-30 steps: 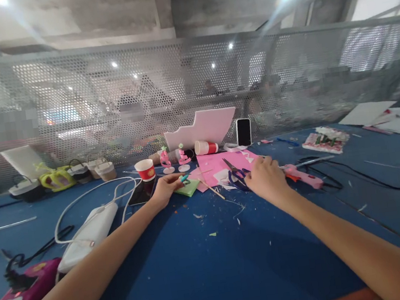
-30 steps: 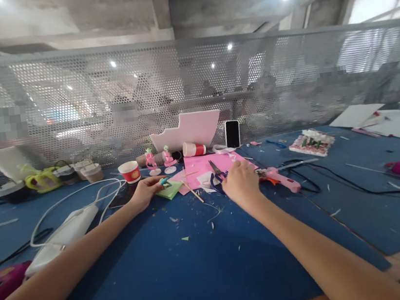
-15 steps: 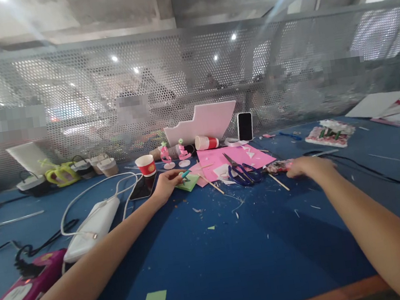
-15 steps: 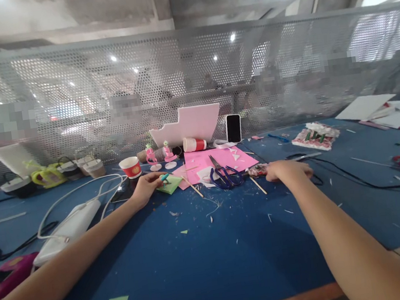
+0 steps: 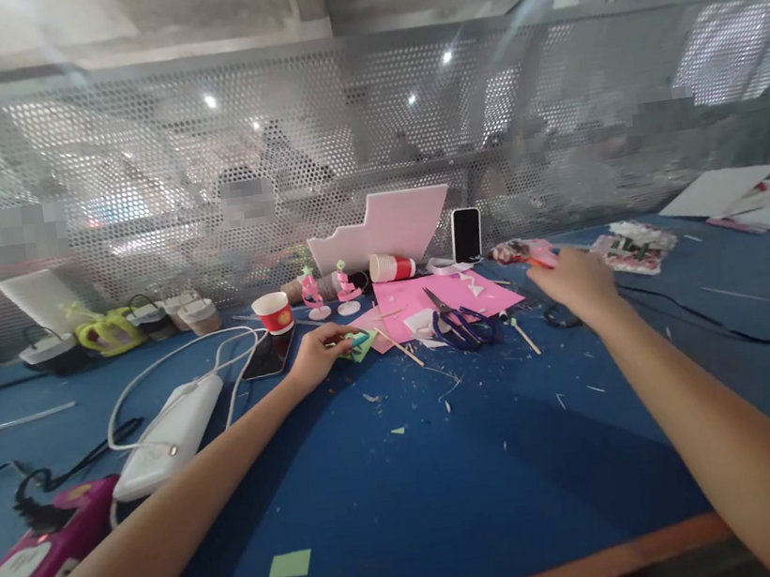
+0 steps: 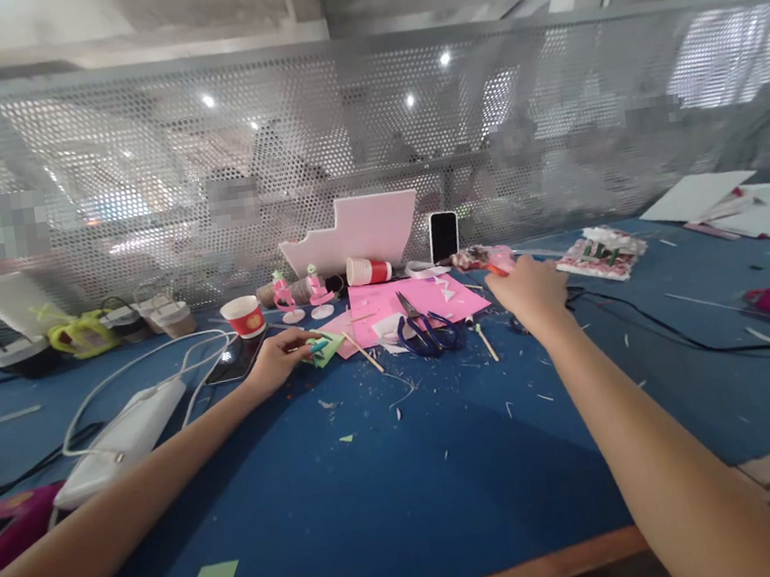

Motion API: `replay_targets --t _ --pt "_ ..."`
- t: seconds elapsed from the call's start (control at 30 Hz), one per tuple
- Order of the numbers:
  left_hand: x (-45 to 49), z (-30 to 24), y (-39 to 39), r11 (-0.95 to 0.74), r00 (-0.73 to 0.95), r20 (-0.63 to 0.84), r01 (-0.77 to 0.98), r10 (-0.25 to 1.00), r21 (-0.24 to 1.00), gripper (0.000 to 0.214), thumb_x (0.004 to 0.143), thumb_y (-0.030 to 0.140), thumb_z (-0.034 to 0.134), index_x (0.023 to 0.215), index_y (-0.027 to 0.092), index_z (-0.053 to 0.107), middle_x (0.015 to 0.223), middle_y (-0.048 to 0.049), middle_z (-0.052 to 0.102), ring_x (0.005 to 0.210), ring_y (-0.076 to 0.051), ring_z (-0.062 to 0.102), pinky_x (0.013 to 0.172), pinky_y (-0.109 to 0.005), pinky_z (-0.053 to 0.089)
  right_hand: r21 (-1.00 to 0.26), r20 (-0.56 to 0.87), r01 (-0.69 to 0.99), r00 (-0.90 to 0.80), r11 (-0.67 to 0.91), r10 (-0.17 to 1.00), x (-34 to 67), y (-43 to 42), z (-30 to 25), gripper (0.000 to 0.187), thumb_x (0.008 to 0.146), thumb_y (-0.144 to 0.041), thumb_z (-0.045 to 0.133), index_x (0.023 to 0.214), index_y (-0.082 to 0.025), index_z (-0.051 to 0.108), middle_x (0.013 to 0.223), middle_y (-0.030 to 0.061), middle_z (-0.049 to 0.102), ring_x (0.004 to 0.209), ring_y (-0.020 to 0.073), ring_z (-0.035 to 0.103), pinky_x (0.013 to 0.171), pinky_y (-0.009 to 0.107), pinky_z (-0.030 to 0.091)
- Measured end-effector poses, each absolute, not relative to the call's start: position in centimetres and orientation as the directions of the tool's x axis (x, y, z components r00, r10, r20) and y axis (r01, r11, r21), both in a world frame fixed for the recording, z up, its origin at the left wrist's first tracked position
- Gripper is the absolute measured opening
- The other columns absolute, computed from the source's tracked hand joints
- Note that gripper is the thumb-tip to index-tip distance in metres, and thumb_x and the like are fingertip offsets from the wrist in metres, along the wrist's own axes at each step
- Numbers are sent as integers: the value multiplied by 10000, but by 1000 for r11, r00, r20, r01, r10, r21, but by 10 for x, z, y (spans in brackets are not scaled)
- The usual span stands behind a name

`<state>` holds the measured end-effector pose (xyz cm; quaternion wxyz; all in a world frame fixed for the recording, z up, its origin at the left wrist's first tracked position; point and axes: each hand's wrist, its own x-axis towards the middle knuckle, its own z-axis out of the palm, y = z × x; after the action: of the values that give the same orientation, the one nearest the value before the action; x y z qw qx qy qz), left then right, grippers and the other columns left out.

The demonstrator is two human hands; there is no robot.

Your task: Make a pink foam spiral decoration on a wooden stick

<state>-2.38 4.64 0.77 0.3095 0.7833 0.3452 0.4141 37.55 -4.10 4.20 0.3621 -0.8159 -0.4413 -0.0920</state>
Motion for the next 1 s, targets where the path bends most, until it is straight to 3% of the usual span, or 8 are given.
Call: replay_targets --t 0.1,0.3,0.57,0.77,1.0 --pt "-23 8 47 -577 430 430 309 794 756 334 681 395 687 887 133 706 831 -69 680 632 -139 619 632 -304 542 -511 569 831 518 -220 639 354 -39 41 326 665 -404 557 844 -137 613 756 126 576 813 305 541 707 410 410" --pt "-20 9 38 -565 387 446 290 807 772 318 655 386 710 852 137 701 729 -44 680 586 -128 603 583 -267 515 -492 743 867 371 79 557 313 -31 21 344 644 -434 639 839 -164 555 717 51 482 775 250 493 688 370 405" --pt "3 3 -5 -510 419 408 166 811 844 350 636 315 741 941 155 678 717 -28 685 573 -124 613 581 -266 523 -419 821 883 270 210 503 270 -47 15 273 726 -420 619 828 -194 505 746 43 470 713 215 500 658 365 423" --pt "7 3 -16 -541 321 460 237 828 807 262 624 335 744 791 150 663 569 12 620 499 -106 558 512 -235 469 -355 837 901 187 250 514 254 -56 7 278 773 -382 595 948 -184 506 761 55 551 705 221 542 622 348 425" --pt "6 4 -19 -623 303 544 366 782 692 268 556 335 800 625 149 620 522 36 576 492 -78 489 477 -200 392 -155 884 950 11 272 467 245 -63 0 257 815 -356 557 1000 -193 487 854 85 566 826 266 554 681 388 446"
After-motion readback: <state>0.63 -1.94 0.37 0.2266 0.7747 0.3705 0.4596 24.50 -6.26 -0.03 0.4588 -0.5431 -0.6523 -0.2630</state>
